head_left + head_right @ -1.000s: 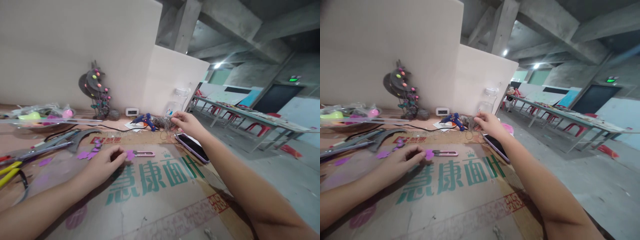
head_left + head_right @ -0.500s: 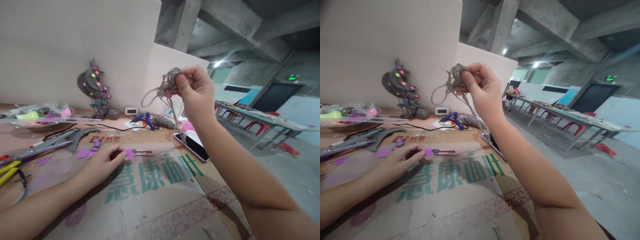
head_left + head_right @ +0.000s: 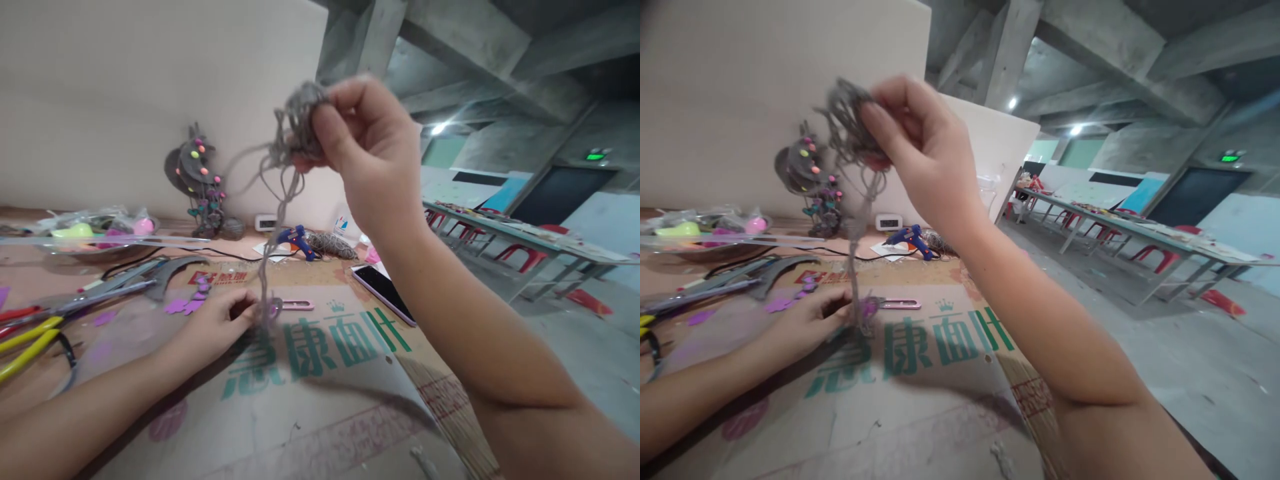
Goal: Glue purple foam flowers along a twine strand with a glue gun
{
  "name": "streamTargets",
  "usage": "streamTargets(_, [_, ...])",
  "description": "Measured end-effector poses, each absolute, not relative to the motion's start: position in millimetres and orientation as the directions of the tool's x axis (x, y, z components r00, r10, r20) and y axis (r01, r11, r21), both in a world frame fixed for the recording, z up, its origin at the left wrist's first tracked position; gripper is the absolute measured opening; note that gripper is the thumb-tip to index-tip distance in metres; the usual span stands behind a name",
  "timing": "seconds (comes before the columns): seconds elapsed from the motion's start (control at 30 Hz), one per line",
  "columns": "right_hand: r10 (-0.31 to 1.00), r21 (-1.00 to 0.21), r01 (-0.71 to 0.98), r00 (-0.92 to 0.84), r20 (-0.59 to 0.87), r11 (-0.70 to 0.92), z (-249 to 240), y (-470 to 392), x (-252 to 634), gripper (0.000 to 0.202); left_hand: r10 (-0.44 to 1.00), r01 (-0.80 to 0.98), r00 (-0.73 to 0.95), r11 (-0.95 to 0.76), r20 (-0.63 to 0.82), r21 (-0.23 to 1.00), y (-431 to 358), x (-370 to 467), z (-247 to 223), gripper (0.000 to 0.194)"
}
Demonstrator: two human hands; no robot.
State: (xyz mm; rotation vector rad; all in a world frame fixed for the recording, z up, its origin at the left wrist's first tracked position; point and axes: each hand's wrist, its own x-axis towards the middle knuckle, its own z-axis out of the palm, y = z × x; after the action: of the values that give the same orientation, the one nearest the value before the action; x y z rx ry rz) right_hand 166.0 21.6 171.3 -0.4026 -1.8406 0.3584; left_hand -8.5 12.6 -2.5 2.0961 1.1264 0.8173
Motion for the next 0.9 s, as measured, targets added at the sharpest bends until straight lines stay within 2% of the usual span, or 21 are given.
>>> streamTargets(0.17, [0.634,-0.568,0.315,-0.173,0.754,0.761,141.6,32.0,206.6,0.008,0.875,0.514,0.424,-0.446,0.234,0.733,12.8,-9.6,-3.5,0.027])
streamTargets(0.33, [0.852,-0.632,0.614,-0.139,0.504,0.474,113.2,44.2,251.9,0.012,0.893,0.514,0.397,-0.407,0.211,0.755,14.7,-9.5,-5.7,0.029])
streamTargets(0.5, [0.936,-0.662,0.700,-0.029,0.350,0.269,86.9,58.4,276.4,0.017,0.900,0.559,0.398,-0.390,0.176,0.731,15.6,-9.1,-5.9,0.029])
streamTargets(0.67, [0.987,-0.619,0.780,0.008,0.163,0.096,71.8,74.2,296.0,0.022,0.898,0.551,0.414,-0.380,0.152,0.743,16.2,-9.4,-5.7,0.030])
streamTargets(0.77, [0.998,-0.512,0.857,-0.042,0.046,0.059,66.8,80.6,312.0,0.034,0.895,0.529,0.419,-0.377,0.152,0.760,16.5,-9.2,-6.2,0.030])
streamTargets(0.83, [0.997,-0.407,0.912,-0.031,0.071,0.058,67.5,81.4,321.1,0.044,0.894,0.522,0.419,-0.379,0.158,0.764,16.1,-9.0,-5.9,0.031])
streamTargets(0.9, [0.990,-0.319,0.946,-0.005,0.138,0.049,72.0,78.0,325.0,0.046,0.892,0.526,0.422,-0.387,0.163,0.757,15.4,-8.9,-4.8,0.030])
